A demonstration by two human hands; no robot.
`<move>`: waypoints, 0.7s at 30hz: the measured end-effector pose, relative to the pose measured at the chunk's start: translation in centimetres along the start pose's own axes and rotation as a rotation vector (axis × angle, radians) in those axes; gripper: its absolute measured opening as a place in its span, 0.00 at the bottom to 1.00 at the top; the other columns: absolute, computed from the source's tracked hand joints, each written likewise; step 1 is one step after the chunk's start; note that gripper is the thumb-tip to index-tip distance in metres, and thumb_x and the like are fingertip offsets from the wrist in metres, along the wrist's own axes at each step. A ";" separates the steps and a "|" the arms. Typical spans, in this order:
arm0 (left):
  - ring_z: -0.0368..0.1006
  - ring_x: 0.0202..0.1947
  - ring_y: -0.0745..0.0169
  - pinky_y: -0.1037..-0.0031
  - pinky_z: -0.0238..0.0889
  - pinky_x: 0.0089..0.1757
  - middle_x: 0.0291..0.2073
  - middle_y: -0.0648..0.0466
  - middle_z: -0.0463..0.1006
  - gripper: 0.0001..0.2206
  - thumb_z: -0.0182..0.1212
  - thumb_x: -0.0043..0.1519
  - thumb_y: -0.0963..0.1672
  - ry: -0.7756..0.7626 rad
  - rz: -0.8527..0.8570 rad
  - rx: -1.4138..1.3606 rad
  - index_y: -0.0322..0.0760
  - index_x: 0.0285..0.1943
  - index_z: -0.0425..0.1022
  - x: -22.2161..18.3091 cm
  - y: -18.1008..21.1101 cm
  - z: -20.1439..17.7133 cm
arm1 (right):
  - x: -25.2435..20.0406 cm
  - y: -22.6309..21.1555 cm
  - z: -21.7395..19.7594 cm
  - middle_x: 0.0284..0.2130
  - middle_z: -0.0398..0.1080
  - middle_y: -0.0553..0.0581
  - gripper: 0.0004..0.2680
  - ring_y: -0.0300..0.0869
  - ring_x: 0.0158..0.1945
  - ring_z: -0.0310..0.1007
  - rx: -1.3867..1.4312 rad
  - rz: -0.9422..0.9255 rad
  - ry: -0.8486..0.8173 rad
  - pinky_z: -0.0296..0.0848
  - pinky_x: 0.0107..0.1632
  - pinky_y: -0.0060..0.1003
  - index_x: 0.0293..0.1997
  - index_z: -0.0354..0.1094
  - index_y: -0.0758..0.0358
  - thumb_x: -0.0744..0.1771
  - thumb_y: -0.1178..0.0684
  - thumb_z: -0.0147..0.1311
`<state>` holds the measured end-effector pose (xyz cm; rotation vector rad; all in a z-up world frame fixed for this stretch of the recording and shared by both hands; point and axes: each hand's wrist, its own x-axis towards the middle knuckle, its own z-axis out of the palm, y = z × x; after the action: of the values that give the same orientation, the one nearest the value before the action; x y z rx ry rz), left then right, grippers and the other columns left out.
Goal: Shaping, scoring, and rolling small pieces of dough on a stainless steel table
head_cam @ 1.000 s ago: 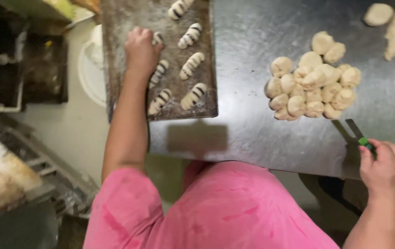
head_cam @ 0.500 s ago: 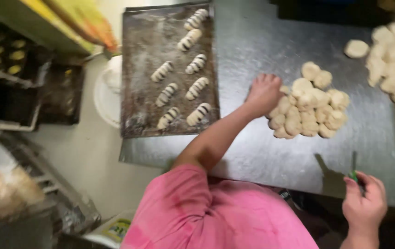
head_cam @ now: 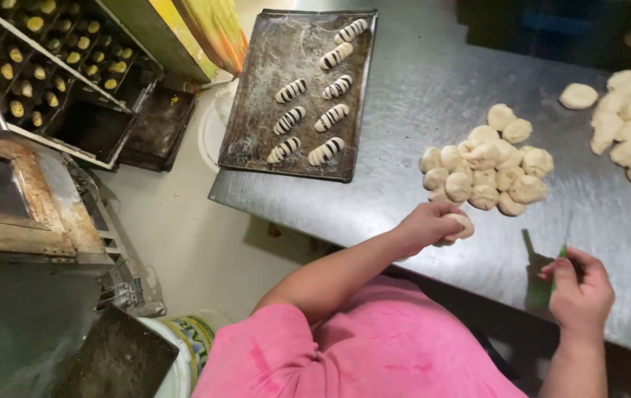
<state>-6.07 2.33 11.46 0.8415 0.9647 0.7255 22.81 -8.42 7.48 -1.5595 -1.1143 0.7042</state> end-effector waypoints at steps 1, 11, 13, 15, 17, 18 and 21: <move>0.68 0.23 0.69 0.78 0.59 0.25 0.25 0.53 0.74 0.12 0.56 0.51 0.40 -0.005 0.006 0.009 0.37 0.44 0.78 -0.3 -0.4 1.1 | 0.0 0.3 -0.4 0.36 0.70 0.66 0.07 0.45 0.36 0.71 0.007 -0.006 0.009 0.76 0.47 0.37 0.64 0.62 0.73 0.78 0.62 0.49; 0.69 0.48 0.41 0.58 0.62 0.54 0.49 0.43 0.74 0.12 0.56 0.63 0.37 0.079 0.885 0.944 0.34 0.56 0.73 1.7 -6.3 4.1 | 2.8 -0.2 -2.7 0.23 0.67 0.63 0.08 0.43 0.22 0.65 -0.045 0.245 -0.002 0.73 0.26 0.37 0.56 0.67 0.67 0.76 0.53 0.50; 0.63 0.49 0.38 0.55 0.59 0.55 0.56 0.40 0.69 0.15 0.50 0.67 0.36 0.000 0.985 1.133 0.30 0.64 0.66 1.0 -6.4 4.1 | 3.0 -1.2 -2.8 0.22 0.66 0.62 0.07 0.44 0.19 0.63 -0.038 0.307 0.009 0.72 0.26 0.38 0.54 0.68 0.65 0.76 0.53 0.49; 0.64 0.56 0.33 0.54 0.58 0.62 0.57 0.36 0.70 0.27 0.63 0.46 0.41 0.024 1.064 1.332 0.24 0.57 0.70 0.1 -6.1 4.3 | 2.7 -1.4 -2.9 0.22 0.66 0.62 0.07 0.44 0.19 0.63 -0.009 0.333 0.004 0.71 0.27 0.38 0.55 0.69 0.65 0.75 0.53 0.49; 0.66 0.53 0.34 0.54 0.60 0.60 0.56 0.36 0.71 0.22 0.62 0.54 0.44 0.056 1.049 1.294 0.25 0.56 0.71 0.2 -6.0 4.7 | 2.9 -0.7 -3.1 0.22 0.66 0.63 0.07 0.44 0.19 0.63 0.006 0.315 0.009 0.70 0.26 0.38 0.54 0.68 0.65 0.75 0.53 0.49; 0.67 0.50 0.34 0.54 0.61 0.57 0.55 0.36 0.72 0.20 0.61 0.62 0.48 0.093 1.028 1.255 0.27 0.54 0.72 0.1 -6.1 4.8 | 2.9 -0.3 -3.0 0.22 0.66 0.63 0.06 0.44 0.18 0.63 0.019 0.299 0.009 0.69 0.24 0.37 0.53 0.68 0.65 0.76 0.53 0.50; 0.64 0.49 0.31 0.51 0.58 0.55 0.55 0.31 0.71 0.17 0.56 0.56 0.38 0.110 0.874 1.306 0.26 0.56 0.69 1.1 -7.3 5.0 | 3.0 0.9 -2.7 0.23 0.66 0.63 0.06 0.43 0.19 0.63 0.030 0.268 0.020 0.69 0.23 0.37 0.55 0.67 0.65 0.75 0.54 0.50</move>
<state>-0.01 -1.70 6.27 2.4852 1.1244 0.8225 26.60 -6.80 7.66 -1.7040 -0.8845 0.8774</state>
